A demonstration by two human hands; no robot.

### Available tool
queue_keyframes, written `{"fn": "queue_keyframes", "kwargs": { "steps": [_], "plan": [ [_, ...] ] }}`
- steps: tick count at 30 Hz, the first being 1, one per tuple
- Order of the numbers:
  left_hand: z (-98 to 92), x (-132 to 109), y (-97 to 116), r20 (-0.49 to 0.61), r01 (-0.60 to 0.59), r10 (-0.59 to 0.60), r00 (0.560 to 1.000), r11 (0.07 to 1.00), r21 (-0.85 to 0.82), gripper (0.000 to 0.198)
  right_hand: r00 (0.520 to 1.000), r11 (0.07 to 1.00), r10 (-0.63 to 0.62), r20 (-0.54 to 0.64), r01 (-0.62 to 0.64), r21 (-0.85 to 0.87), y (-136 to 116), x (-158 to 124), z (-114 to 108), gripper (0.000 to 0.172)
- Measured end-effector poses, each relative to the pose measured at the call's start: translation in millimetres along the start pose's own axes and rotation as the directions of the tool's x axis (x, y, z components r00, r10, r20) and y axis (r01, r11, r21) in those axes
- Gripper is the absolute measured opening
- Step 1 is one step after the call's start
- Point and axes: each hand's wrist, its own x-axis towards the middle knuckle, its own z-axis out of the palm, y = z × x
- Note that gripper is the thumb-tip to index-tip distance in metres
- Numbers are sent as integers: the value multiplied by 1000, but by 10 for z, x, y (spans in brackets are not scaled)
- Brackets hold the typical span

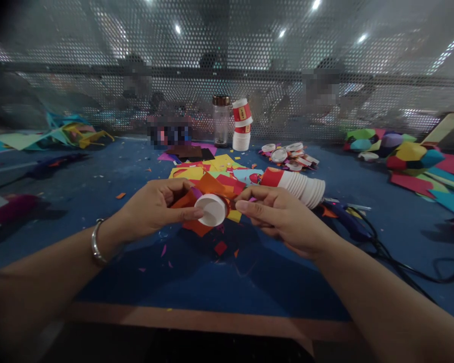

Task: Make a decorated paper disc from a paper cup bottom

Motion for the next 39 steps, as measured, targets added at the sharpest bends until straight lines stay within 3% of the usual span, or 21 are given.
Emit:
{"fn": "queue_keyframes", "kwargs": {
  "steps": [4, 13, 24, 34, 39],
  "plan": [
    [12, -1, 18, -21, 50, -52, 998, 997, -62, 40, 1000, 1000, -10, 3, 11, -13, -17, 2, 2, 51],
    [21, 16, -4, -79, 22, -35, 996, 986, -165, 51, 1000, 1000, 0, -7, 0, 17, -8, 3, -1, 51],
    [36, -22, -8, -75, -134, 134, 988, 991, 4, 57, 1000, 1000, 21, -16, -21, -1, -21, 0, 27, 54],
    [32, -41, -4, -124, -174, 182, 976, 982, 71, 72, 1000, 1000, -4, 11, 4, -7, 9, 3, -13, 51],
    [35, -50, 24, -109, -120, 125, 986, 991, 52, 72, 1000, 1000, -6, -6, 6, 3, 5, -1, -8, 50]
  ]
}}
